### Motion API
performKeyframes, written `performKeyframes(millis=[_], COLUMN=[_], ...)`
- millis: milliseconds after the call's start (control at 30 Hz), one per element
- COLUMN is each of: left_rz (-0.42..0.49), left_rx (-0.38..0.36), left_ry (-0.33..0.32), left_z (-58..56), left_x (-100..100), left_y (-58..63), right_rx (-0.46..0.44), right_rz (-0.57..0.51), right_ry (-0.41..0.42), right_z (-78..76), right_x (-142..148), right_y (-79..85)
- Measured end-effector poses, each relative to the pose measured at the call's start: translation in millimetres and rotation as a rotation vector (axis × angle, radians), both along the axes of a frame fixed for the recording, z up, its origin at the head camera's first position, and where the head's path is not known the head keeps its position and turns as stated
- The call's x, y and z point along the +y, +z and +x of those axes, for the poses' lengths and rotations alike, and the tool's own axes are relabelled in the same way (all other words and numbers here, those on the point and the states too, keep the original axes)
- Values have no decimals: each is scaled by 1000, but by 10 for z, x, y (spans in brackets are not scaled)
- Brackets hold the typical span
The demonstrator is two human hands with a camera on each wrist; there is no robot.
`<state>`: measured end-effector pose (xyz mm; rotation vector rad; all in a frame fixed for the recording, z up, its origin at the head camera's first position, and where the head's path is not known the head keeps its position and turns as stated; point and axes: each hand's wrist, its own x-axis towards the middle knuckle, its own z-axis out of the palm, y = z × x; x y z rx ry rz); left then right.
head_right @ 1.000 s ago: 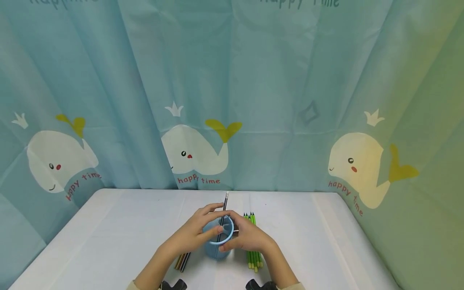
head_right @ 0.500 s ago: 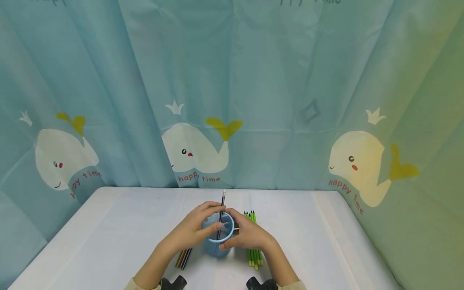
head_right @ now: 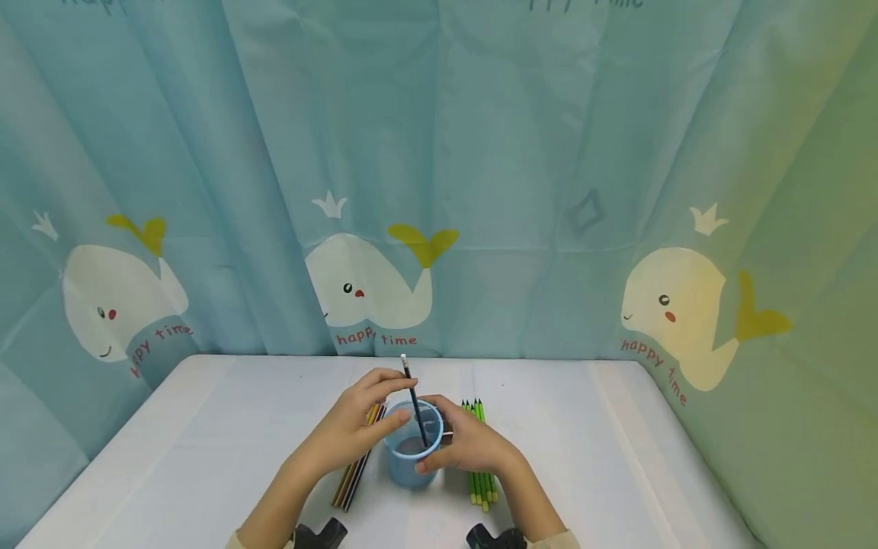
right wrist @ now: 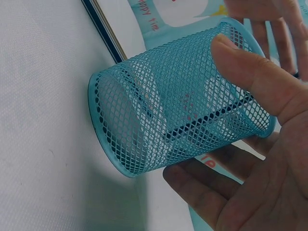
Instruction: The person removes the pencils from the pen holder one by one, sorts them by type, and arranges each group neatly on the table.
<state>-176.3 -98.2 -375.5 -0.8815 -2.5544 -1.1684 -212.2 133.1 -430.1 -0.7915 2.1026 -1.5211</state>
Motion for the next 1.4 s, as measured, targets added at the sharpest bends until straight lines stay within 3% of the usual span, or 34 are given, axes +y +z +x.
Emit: performKeyframes(millis=[233, 500, 633, 767, 933, 1067, 1200, 1400], left_rz=[93, 324, 381, 413, 462, 479, 442, 317], left_rx=[102, 238, 251, 154, -43, -177, -249, -360], left_ry=[41, 55, 75, 90, 98, 159, 239, 280], left_z=[17, 51, 43, 14, -29, -117, -208, -319], left_x=[-52, -173, -250, -322, -415, -530, -673, -793], left_y=[124, 244, 295, 288, 246, 163, 55, -136], right_rx=[26, 27, 39, 45, 37, 34, 37, 37], right_rz=[19, -28, -27, -9, -22, -32, -22, -12], right_ry=[-21, 5, 10, -2, 2, 10, 18, 5], right_z=[-13, -5, -15, -13, 10, 14, 9, -10], right_x=[-9, -23, -15, -13, -18, -19, -20, -23], right_y=[0, 0, 4, -2, -15, -17, -24, -38])
